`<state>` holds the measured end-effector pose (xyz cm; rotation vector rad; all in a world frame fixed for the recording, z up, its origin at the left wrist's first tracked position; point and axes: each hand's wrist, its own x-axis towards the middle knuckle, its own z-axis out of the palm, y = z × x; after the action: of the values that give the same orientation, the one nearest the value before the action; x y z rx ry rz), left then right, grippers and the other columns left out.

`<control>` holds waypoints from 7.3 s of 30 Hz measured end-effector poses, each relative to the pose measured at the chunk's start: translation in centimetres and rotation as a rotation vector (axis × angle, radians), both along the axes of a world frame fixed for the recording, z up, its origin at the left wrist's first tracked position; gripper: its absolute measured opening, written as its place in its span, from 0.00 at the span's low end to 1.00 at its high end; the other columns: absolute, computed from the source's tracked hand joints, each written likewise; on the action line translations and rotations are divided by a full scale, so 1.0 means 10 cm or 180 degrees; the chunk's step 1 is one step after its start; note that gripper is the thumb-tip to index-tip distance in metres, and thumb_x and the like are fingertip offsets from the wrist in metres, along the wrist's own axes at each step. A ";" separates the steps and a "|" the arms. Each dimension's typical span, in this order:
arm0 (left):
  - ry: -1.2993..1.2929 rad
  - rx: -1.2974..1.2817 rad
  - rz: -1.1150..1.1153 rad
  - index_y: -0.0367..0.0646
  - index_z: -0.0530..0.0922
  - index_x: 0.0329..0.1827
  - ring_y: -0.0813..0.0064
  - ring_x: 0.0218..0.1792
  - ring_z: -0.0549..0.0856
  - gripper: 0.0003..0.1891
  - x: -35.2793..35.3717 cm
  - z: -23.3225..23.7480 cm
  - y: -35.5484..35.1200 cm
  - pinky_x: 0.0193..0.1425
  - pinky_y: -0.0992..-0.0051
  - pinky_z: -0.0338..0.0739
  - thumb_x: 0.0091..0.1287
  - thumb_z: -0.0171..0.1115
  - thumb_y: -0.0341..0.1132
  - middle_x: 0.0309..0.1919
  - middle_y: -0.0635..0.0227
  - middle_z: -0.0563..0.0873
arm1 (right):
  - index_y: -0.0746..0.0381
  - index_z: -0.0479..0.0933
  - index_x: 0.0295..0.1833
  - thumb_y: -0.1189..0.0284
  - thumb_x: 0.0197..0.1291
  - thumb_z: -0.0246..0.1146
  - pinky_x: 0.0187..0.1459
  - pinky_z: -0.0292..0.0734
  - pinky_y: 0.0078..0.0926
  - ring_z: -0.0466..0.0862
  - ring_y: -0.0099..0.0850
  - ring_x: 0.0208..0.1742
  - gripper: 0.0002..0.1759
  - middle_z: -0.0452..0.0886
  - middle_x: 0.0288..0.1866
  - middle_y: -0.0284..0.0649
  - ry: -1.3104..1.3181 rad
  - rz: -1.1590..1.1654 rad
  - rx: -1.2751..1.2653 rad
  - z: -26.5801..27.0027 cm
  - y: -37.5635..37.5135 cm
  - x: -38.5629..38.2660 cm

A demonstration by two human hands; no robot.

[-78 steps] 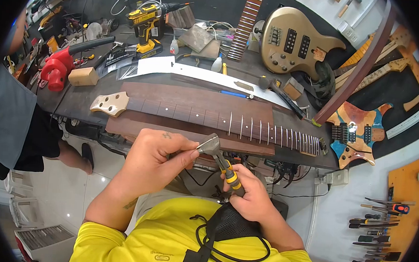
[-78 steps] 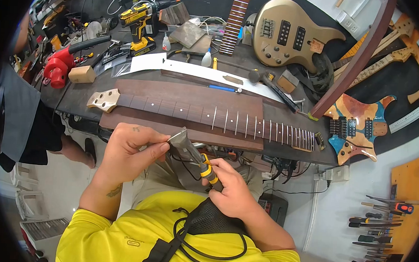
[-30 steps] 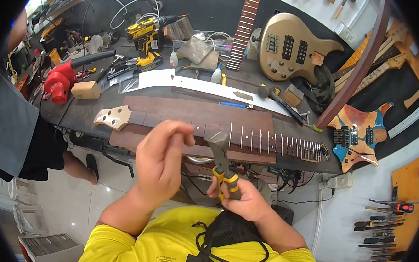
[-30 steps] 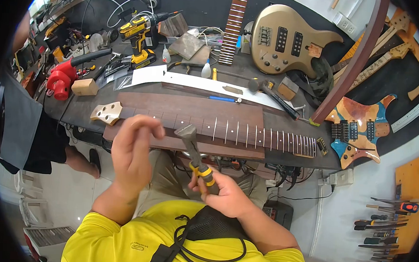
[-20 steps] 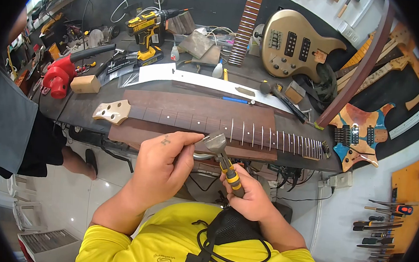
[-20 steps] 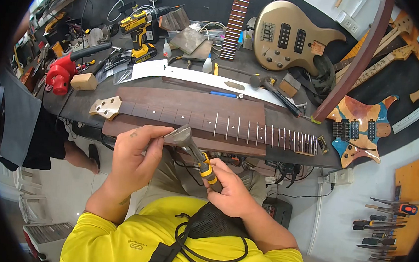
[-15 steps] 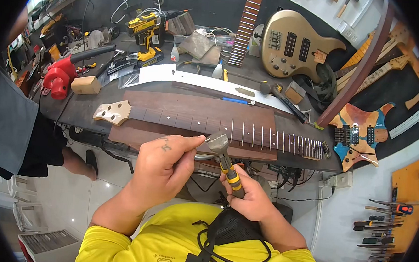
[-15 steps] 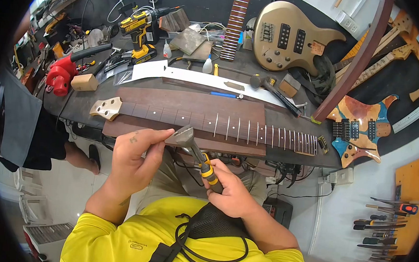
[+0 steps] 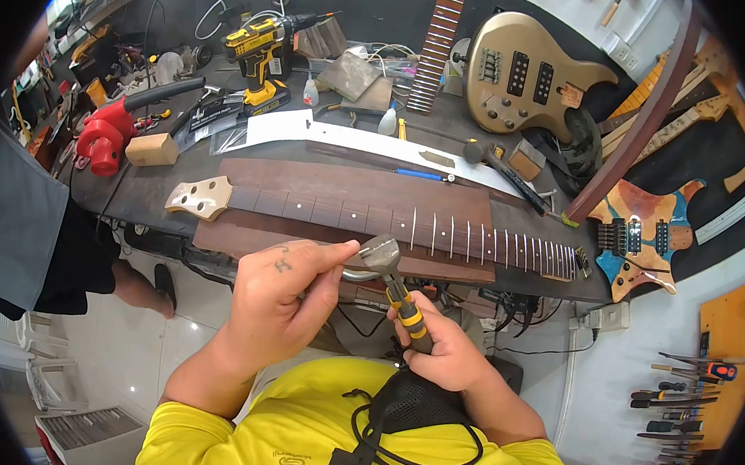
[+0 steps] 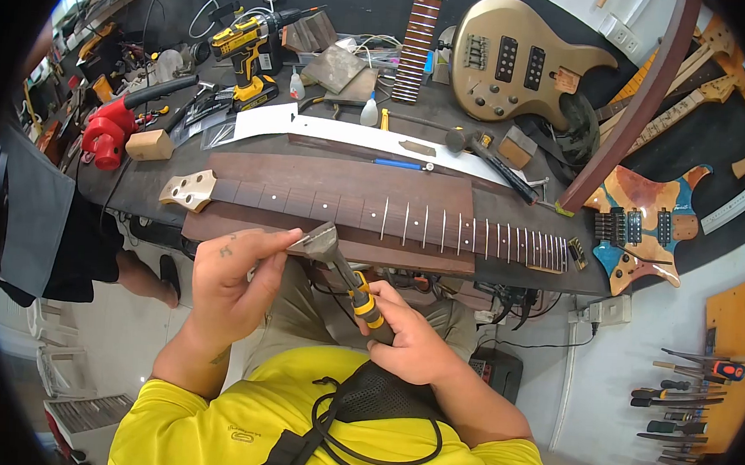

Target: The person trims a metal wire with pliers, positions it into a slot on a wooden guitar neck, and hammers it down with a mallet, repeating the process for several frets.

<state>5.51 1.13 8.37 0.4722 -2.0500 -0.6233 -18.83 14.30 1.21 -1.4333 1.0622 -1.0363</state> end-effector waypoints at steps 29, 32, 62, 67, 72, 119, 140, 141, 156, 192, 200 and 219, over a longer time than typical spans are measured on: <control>0.0412 0.1560 -0.0620 0.31 0.86 0.67 0.70 0.41 0.88 0.21 0.06 -0.15 -0.07 0.50 0.70 0.82 0.72 0.66 0.26 0.42 0.61 0.91 | 0.64 0.72 0.37 0.85 0.45 0.61 0.54 0.79 0.33 0.81 0.39 0.45 0.12 0.80 0.46 0.44 0.0692 -0.0616 -0.0490 0.09 -0.03 0.09; 0.1442 0.3354 -0.1838 0.33 0.73 0.81 0.61 0.58 0.87 0.40 -0.18 -0.28 -0.11 0.69 0.62 0.79 0.70 0.71 0.47 0.60 0.50 0.88 | 0.63 0.71 0.37 0.86 0.47 0.60 0.52 0.78 0.33 0.80 0.36 0.44 0.12 0.80 0.46 0.42 0.0635 -0.0382 -0.0346 0.12 -0.07 0.10; 0.0884 0.3817 -0.2226 0.36 0.83 0.52 0.66 0.44 0.90 0.11 0.19 -0.63 -0.29 0.55 0.67 0.83 0.76 0.74 0.33 0.43 0.57 0.91 | 0.64 0.83 0.50 0.82 0.49 0.67 0.59 0.76 0.39 0.81 0.48 0.56 0.18 0.78 0.58 0.46 0.1091 -0.0415 -0.0531 0.09 -0.04 -0.12; 0.1354 0.3891 -0.3005 0.35 0.87 0.41 0.62 0.40 0.93 0.08 0.25 -0.75 -0.18 0.49 0.65 0.86 0.75 0.74 0.31 0.37 0.53 0.92 | 0.60 0.86 0.46 0.72 0.47 0.73 0.69 0.65 0.48 0.76 0.52 0.66 0.17 0.75 0.66 0.49 0.2131 0.0263 -0.0995 0.50 -0.17 -0.36; 0.2047 0.3792 -0.4234 0.43 0.92 0.46 0.57 0.46 0.87 0.06 0.10 -0.96 -0.15 0.57 0.55 0.74 0.75 0.75 0.35 0.39 0.56 0.91 | 0.54 0.92 0.47 0.71 0.46 0.79 0.65 0.65 0.48 0.75 0.49 0.64 0.18 0.77 0.62 0.44 0.2870 0.0837 -0.1242 1.03 -0.60 -0.60; 0.1123 0.4891 -0.1764 0.39 0.82 0.64 0.79 0.47 0.87 0.12 -0.29 -1.07 0.00 0.56 0.75 0.84 0.84 0.64 0.34 0.51 0.66 0.89 | 0.65 0.81 0.64 0.63 0.47 0.84 0.68 0.81 0.41 0.86 0.45 0.64 0.38 0.86 0.60 0.50 0.3039 -0.0897 -0.0886 0.51 -1.21 -0.42; -0.0394 0.1315 -0.0879 0.39 0.82 0.59 0.64 0.53 0.88 0.16 0.03 -0.94 -0.15 0.61 0.64 0.83 0.70 0.72 0.28 0.52 0.64 0.88 | 0.67 0.85 0.65 0.64 0.49 0.87 0.65 0.84 0.44 0.89 0.50 0.62 0.37 0.89 0.60 0.52 0.2869 -0.0737 -0.0548 0.41 -1.37 -0.30; -0.0735 -0.0515 -0.0326 0.38 0.82 0.60 0.58 0.54 0.88 0.19 -0.01 -0.81 -0.22 0.64 0.60 0.83 0.67 0.75 0.28 0.52 0.63 0.88 | 0.67 0.85 0.65 0.65 0.49 0.87 0.65 0.84 0.44 0.89 0.51 0.62 0.37 0.89 0.60 0.53 0.2803 -0.0753 -0.0568 0.41 -1.37 -0.30; -0.1408 -0.1453 0.0373 0.60 0.90 0.66 0.52 0.68 0.86 0.25 -0.50 -0.91 -0.74 0.76 0.42 0.75 0.65 0.69 0.30 0.71 0.57 0.87 | 0.65 0.84 0.66 0.63 0.48 0.87 0.65 0.84 0.42 0.88 0.49 0.63 0.39 0.88 0.61 0.51 0.2893 -0.0803 -0.0478 0.37 -1.36 -0.33; -0.1395 -0.1566 0.0431 0.58 0.91 0.66 0.53 0.66 0.86 0.24 -0.45 -1.01 -0.79 0.75 0.47 0.75 0.67 0.67 0.34 0.71 0.55 0.88 | 0.60 0.75 0.58 0.67 0.71 0.68 0.49 0.84 0.58 0.90 0.58 0.50 0.16 0.89 0.42 0.55 0.6502 -0.2119 -0.0406 1.59 -1.09 -2.67; -0.1326 -0.1516 0.0384 0.57 0.91 0.65 0.53 0.66 0.86 0.23 -0.46 -0.99 -0.79 0.75 0.47 0.75 0.66 0.67 0.34 0.69 0.55 0.89 | 0.60 0.77 0.62 0.68 0.74 0.67 0.50 0.83 0.58 0.89 0.59 0.53 0.16 0.90 0.48 0.56 0.6281 -0.2459 0.0133 1.72 -0.38 -2.48; -0.1301 -0.1545 0.0417 0.57 0.91 0.64 0.54 0.65 0.86 0.23 -0.48 -1.01 -0.78 0.74 0.46 0.77 0.65 0.68 0.34 0.69 0.55 0.88 | 0.56 0.67 0.90 0.77 0.81 0.62 0.47 0.81 0.25 0.84 0.26 0.41 0.35 0.87 0.54 0.39 0.2325 -0.1383 0.0602 1.00 -0.28 -0.34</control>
<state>0.75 -6.62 -1.72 0.4636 -2.4295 0.0695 -22.21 11.52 11.21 -1.4879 2.0102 -0.6662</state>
